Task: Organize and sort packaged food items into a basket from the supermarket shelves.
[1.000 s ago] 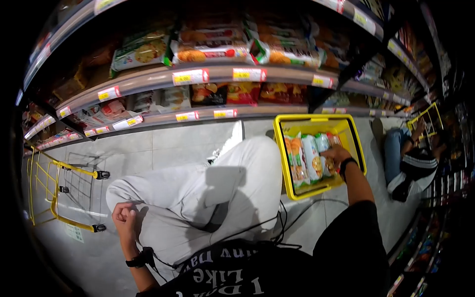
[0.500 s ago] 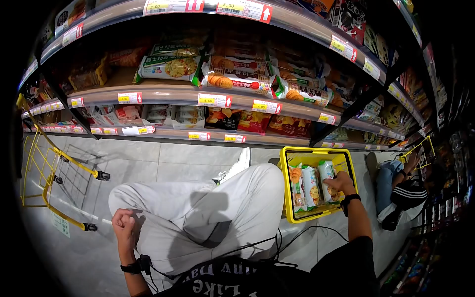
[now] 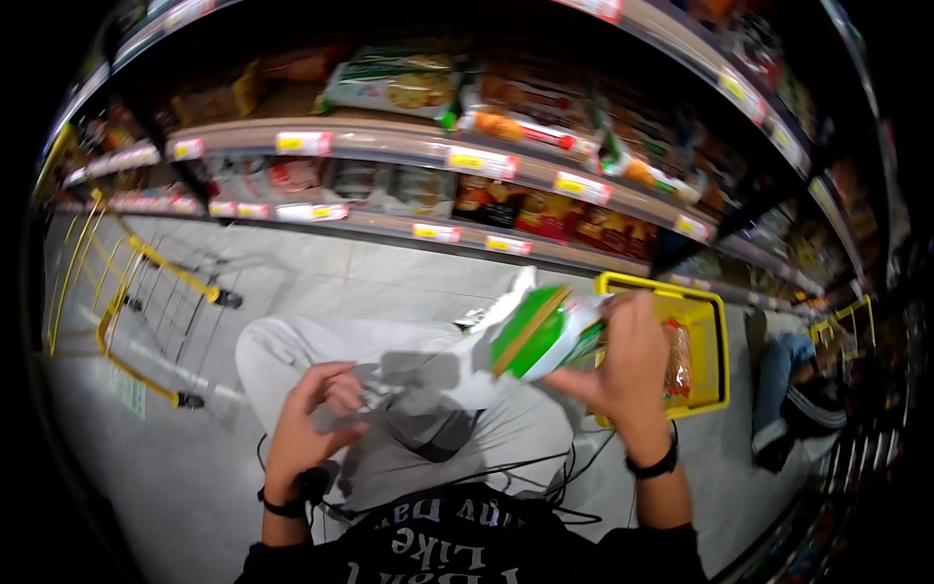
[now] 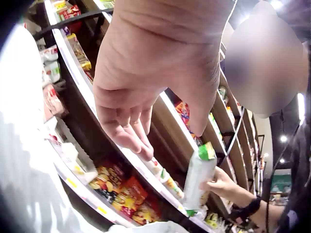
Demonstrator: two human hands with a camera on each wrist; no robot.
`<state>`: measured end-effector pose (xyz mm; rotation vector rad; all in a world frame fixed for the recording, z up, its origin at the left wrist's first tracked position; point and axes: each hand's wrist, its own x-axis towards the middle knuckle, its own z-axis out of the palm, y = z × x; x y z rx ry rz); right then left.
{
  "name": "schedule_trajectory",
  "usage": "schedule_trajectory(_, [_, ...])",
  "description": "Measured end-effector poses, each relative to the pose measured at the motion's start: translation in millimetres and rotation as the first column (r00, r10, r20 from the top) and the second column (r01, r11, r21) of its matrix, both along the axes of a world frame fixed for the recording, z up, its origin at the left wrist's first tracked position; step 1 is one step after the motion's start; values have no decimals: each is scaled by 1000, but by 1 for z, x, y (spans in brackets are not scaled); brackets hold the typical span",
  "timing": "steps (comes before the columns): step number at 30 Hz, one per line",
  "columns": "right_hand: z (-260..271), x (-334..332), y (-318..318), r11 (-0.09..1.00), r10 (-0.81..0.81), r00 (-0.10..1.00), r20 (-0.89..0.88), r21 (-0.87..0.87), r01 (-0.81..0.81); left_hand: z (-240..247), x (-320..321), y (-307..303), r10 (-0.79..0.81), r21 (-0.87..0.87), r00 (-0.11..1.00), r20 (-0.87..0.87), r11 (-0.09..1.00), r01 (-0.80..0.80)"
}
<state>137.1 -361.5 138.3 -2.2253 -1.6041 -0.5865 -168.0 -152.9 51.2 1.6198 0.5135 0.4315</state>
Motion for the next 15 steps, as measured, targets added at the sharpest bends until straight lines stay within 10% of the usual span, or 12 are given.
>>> schedule_trajectory(7, [-41,-81,80,924,371,895,-248,5,-382,20,21,-15,2,-109,995,95,994,8])
schedule_trajectory(15, [-61,-71,90,916,399,877,-266,67,-397,-2,32,9,167,-381,970,177,920,-89])
